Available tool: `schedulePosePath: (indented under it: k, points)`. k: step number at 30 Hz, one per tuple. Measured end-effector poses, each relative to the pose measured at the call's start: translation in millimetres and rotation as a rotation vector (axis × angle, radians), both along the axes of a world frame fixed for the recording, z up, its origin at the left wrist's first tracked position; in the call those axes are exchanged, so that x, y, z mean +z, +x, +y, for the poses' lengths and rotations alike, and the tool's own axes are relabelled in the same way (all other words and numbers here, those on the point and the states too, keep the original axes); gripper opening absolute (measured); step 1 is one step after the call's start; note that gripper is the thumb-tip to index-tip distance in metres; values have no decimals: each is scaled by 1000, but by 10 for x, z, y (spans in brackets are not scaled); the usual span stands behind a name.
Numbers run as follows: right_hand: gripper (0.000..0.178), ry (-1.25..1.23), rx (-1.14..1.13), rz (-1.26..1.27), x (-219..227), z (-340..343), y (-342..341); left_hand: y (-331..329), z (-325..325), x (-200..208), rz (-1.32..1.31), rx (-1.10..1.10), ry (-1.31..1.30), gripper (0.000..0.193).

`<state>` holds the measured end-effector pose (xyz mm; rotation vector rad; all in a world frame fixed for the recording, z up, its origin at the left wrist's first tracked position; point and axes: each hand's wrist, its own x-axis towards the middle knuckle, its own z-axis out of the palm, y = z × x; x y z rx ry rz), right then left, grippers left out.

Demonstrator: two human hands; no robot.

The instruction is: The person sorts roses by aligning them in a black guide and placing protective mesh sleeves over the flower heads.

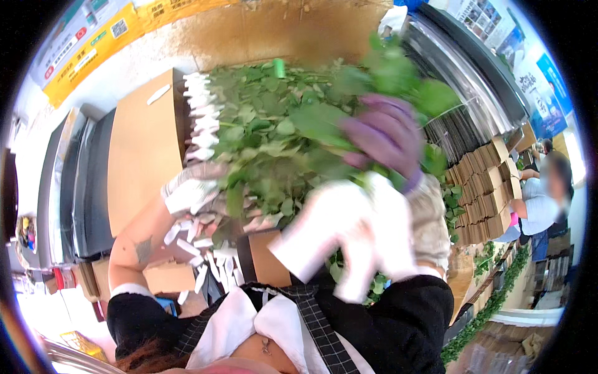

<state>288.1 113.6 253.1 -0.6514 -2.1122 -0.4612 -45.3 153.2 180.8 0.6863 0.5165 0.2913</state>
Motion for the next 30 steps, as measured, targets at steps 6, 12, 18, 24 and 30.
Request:
schedulePosePath:
  k: [6, 12, 18, 24, 30]
  points:
    - [66, -758, 233, -318, -344, 323, -542, 538, 30, 311, 3, -166, 191, 41]
    - [35, -739, 351, -208, -106, 347, -40, 547, 713, -976, 983, 302, 1631, 59]
    - [36, -457, -155, 66, 684, -1018, 627, 507, 669, -1347, 1602, 96, 2019, 66]
    - [38, -413, -542, 193, 1024, -2662, 701, 686, 189, -1181, 1316, -278, 1678, 46]
    - [39, -506, -719, 377, 718, -3721, 531, 334, -70, -846, 1227, -177, 1819, 40]
